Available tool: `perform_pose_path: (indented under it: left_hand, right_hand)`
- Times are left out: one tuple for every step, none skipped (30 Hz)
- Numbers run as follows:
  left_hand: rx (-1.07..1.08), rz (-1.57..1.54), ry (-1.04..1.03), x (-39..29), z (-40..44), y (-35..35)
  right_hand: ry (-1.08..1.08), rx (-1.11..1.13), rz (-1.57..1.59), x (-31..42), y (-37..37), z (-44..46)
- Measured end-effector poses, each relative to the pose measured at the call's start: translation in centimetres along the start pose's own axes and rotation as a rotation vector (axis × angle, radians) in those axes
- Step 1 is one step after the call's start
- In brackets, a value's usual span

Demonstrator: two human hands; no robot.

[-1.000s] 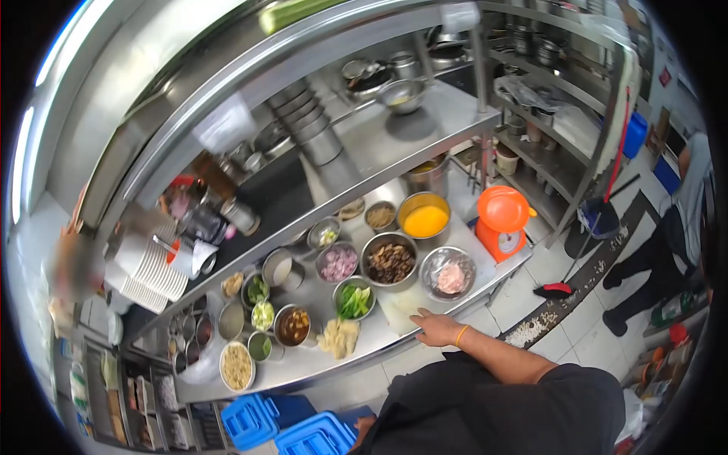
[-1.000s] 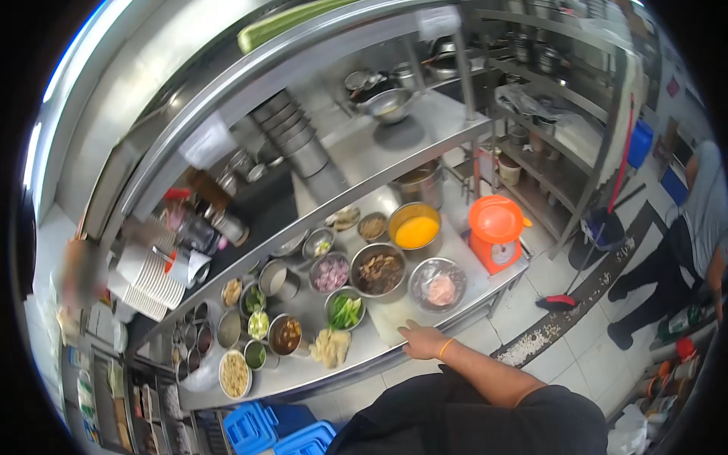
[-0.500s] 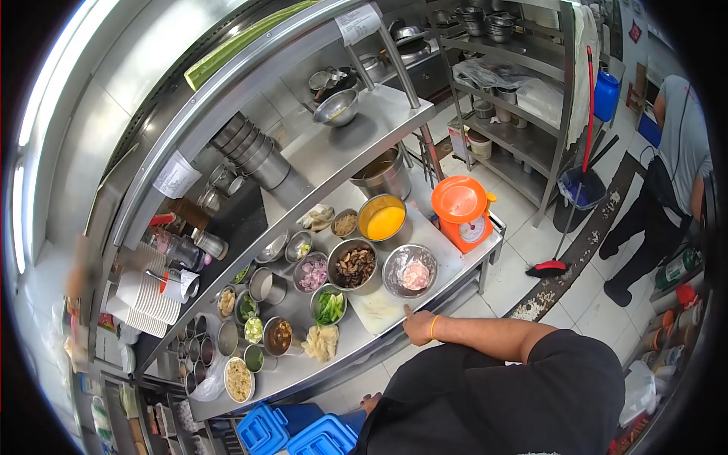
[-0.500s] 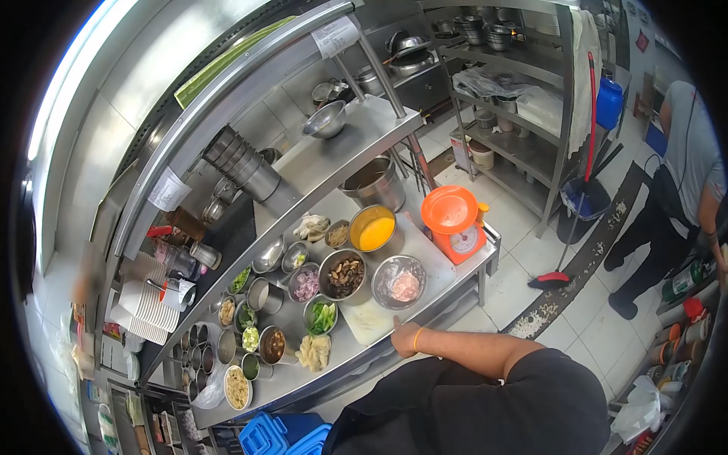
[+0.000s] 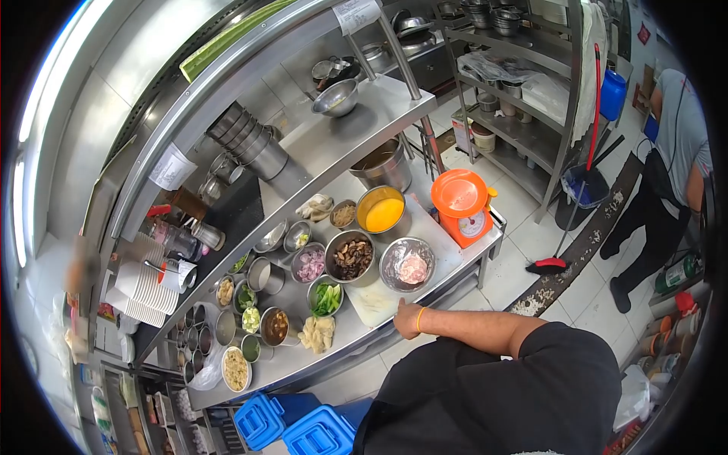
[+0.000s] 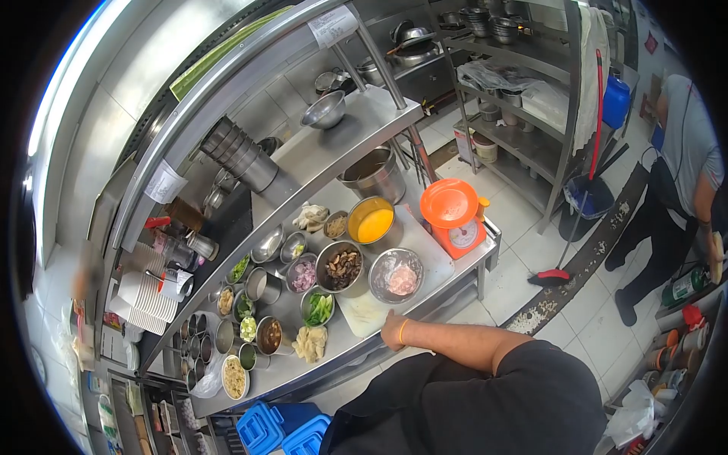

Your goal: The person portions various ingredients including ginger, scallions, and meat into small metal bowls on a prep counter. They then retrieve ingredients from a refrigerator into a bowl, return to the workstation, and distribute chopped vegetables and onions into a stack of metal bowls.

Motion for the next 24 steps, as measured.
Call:
perform_pose_path:
  left_hand:
    - [0.003,0.005,0.003,0.0,-0.1,-0.1]
    - [0.007,0.004,0.005,0.2,-0.1,-0.2]
    - [0.010,0.009,0.009,0.4,-0.3,-0.4]
    - [0.013,0.012,0.014,0.5,-0.3,-0.5]
    - [0.018,0.017,0.016,0.7,-0.4,-0.7]
    - [0.023,0.025,0.016,0.8,-0.3,-0.8]
    - [0.029,0.032,0.017,1.1,-0.5,-1.1]
    - [0.035,0.043,0.019,1.2,-0.8,-1.1]
    - [0.044,0.059,0.017,1.7,-1.0,-1.4]
    - [0.052,0.072,0.019,2.3,-1.2,-1.8]
    - [0.073,0.117,0.011,3.2,-1.6,-2.5]
    - [0.102,0.175,-0.001,4.1,-2.0,-3.3]
    - [0.135,0.246,-0.023,5.0,-1.9,-4.1]
    - [0.148,0.258,-0.016,5.8,-2.0,-5.1]
    - [0.122,0.221,0.002,6.7,-1.6,-5.8]
    - [-0.034,0.077,0.072,8.0,-0.4,-6.1]
    - [-0.057,-0.006,0.060,8.0,-0.4,-6.0]
    - [-0.100,-0.076,0.095,8.2,-0.4,-5.9]
    - [-0.139,-0.216,0.169,8.0,-1.9,-4.9]
    - [-0.142,-0.299,0.219,7.6,-3.2,-4.2]
    - [-0.181,-0.366,0.269,7.6,-4.0,-3.9]
    - [-0.221,-0.428,0.315,7.7,-4.9,-3.7]
    - [-0.262,-0.486,0.357,8.0,-5.4,-3.6]
    - [-0.229,-0.456,0.352,8.0,-5.6,-3.6]
  right_hand:
    - [-0.016,-0.009,0.014,0.0,0.7,-0.2]
    - [-0.031,-0.018,0.027,-0.1,1.0,-0.1]
    - [-0.037,-0.021,0.039,-0.2,1.3,0.0]
    - [-0.043,-0.024,0.051,-0.2,1.6,0.0]
    - [-0.049,-0.026,0.062,-0.4,1.5,0.4]
    - [-0.072,-0.033,0.062,-0.6,1.5,0.8]
    - [-0.095,-0.039,0.061,-0.8,1.5,1.3]
    - [-0.115,-0.042,0.059,-0.9,1.3,1.6]
    - [-0.123,-0.058,0.066,-1.0,1.5,1.6]
    - [-0.123,-0.067,0.066,-1.2,1.7,1.6]
    - [-0.105,-0.065,0.054,-1.1,1.7,1.5]
    - [-0.079,-0.075,0.050,-1.0,2.0,1.2]
    - [-0.075,-0.103,0.069,-1.0,2.1,1.0]
    - [-0.067,-0.117,0.084,-1.1,2.1,1.0]
    - [-0.083,-0.112,0.138,-1.1,3.1,0.0]
    - [-0.094,-0.129,0.165,-1.0,3.8,-0.6]
    - [-0.107,-0.110,0.215,-1.5,2.9,0.0]
    - [-0.129,-0.114,0.243,-1.8,2.5,0.0]
    - [-0.118,-0.130,0.248,-1.6,2.8,-0.3]
    - [-0.112,-0.113,0.218,-1.5,2.4,-0.3]
    - [-0.111,-0.104,0.190,-1.4,2.3,-0.1]
    - [-0.109,-0.095,0.191,-1.3,2.2,0.0]
    - [-0.111,-0.088,0.192,-1.3,2.2,0.1]
    - [-0.117,-0.085,0.195,-1.3,2.2,0.3]
Point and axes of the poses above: each hand's wrist, its own z-axis towards the middle knuckle, its own y-axis out of the back of the hand, x = y × z, the point moved 10 cm from there along z, towards the middle knuckle, and after that the axes turned 4 degrees about -x, right-handed, at the moved point
